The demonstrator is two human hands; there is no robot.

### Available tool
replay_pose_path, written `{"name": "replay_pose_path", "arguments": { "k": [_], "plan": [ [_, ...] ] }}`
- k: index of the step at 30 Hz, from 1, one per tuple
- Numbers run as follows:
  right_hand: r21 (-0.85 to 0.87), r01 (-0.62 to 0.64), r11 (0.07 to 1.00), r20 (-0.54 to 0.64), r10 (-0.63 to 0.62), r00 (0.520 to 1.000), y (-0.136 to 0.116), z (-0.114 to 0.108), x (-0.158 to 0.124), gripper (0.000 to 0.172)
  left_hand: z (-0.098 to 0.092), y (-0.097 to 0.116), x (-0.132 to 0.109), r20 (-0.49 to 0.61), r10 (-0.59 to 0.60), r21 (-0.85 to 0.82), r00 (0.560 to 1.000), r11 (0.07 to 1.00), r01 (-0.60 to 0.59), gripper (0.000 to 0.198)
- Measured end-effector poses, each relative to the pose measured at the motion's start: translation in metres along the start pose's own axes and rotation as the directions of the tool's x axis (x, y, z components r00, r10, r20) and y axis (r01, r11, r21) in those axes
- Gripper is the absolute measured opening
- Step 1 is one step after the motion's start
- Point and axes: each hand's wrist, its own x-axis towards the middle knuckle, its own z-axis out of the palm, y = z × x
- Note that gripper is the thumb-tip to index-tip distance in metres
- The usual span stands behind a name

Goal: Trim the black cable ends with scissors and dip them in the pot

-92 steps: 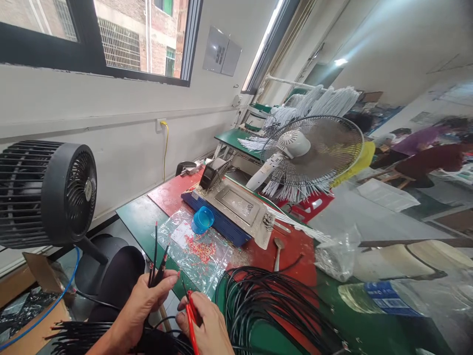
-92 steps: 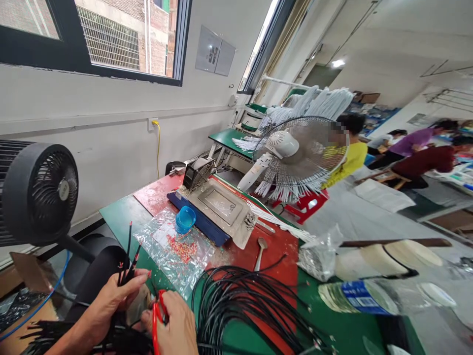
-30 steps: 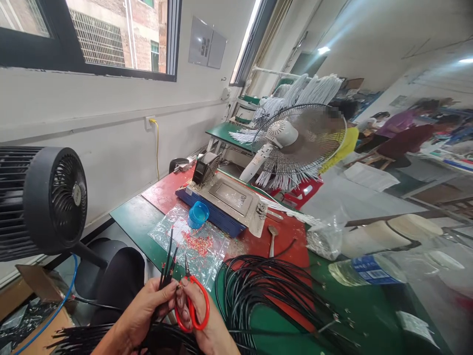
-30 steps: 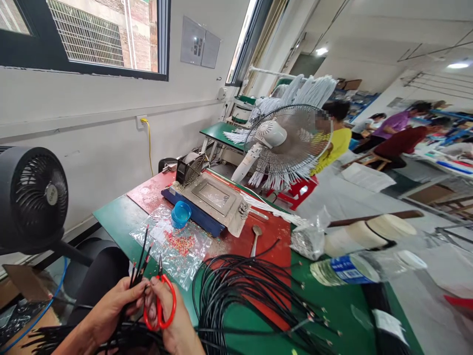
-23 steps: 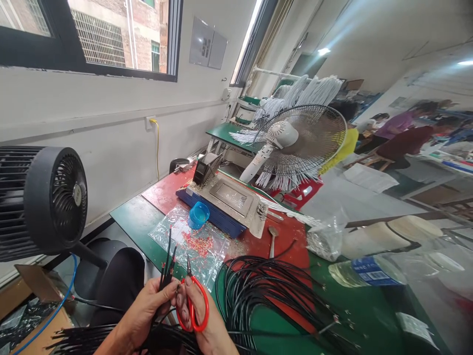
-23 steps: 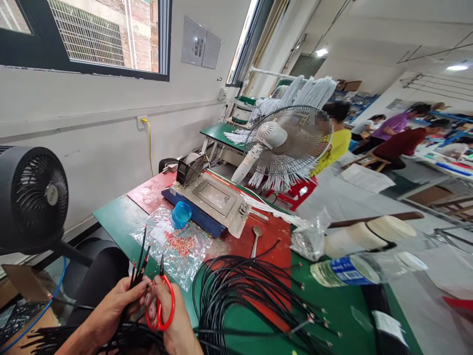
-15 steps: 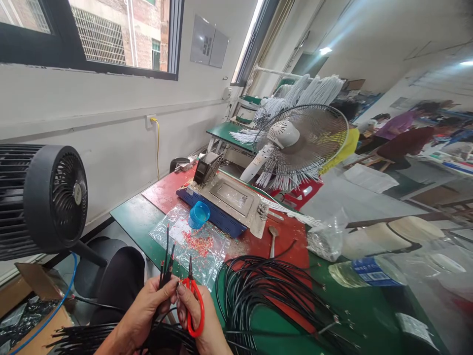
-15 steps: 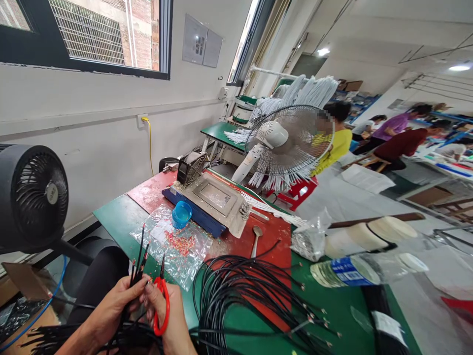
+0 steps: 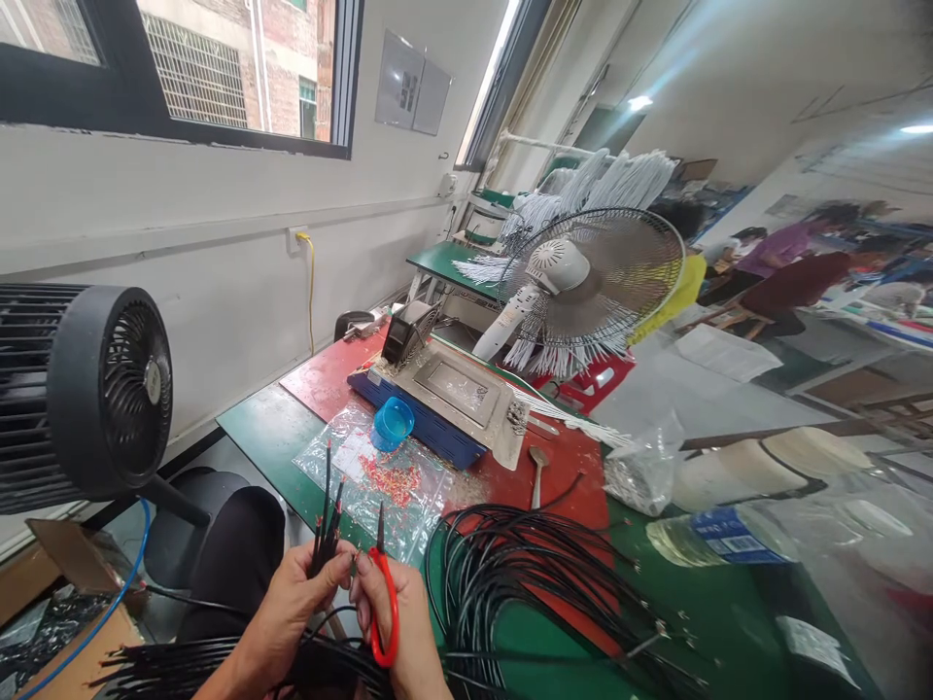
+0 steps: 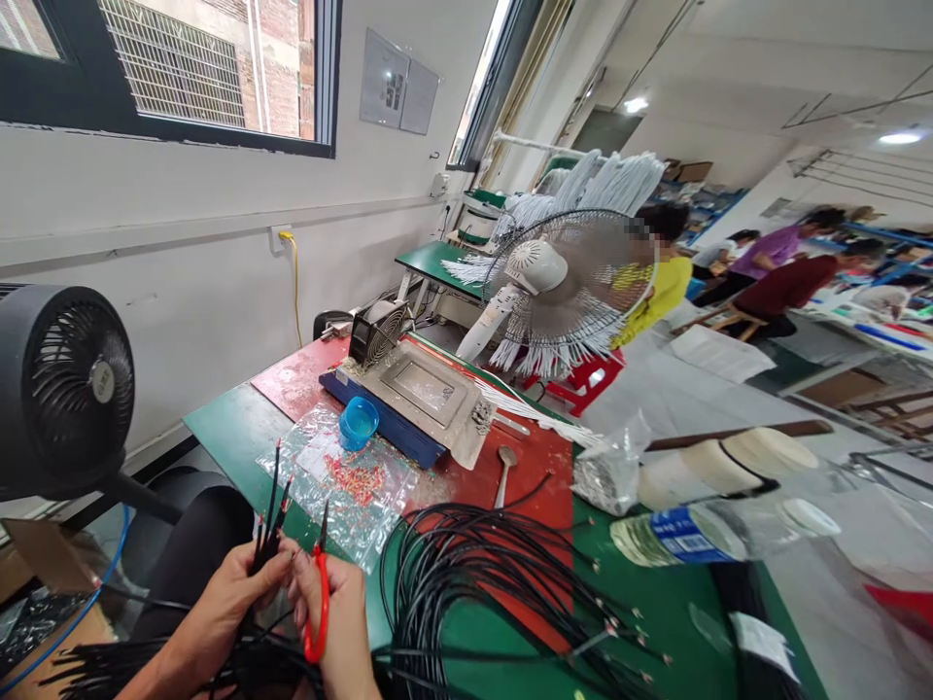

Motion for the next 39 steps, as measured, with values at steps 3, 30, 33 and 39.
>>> {"name": "replay_pose_path", "arguments": {
  "k": [3, 30, 33, 39],
  "plan": [
    [-0.117, 0.086, 0.989, -0.037, -0.091, 0.995, 0.009, -0.003, 0.003, 0.053, 0.005, 0.006, 0.000, -0.020, 0.004, -0.014, 1.000, 1.000, -0.004, 0.034],
    [0.101, 0.011, 0.995, -0.004, -0.010, 1.000, 0.006, -0.007, 0.002, 0.046, 0.001, -0.003, 0.002, -0.009, -0.132, -0.211, 0.991, 0.969, 0.127, 0.027],
    [0.050, 0.073, 0.996, -0.067, -0.070, 0.995, 0.003, -0.008, 0.001, 0.042, 0.002, -0.001, 0.001, -0.031, -0.115, -0.203, 0.993, 0.973, 0.106, 0.029],
    [-0.075, 0.167, 0.983, -0.092, -0.174, 0.981, -0.001, -0.012, 0.001, 0.032, 0.001, -0.005, 0.000, -0.010, -0.080, -0.164, 0.997, 0.983, 0.078, 0.031]
  ]
}}
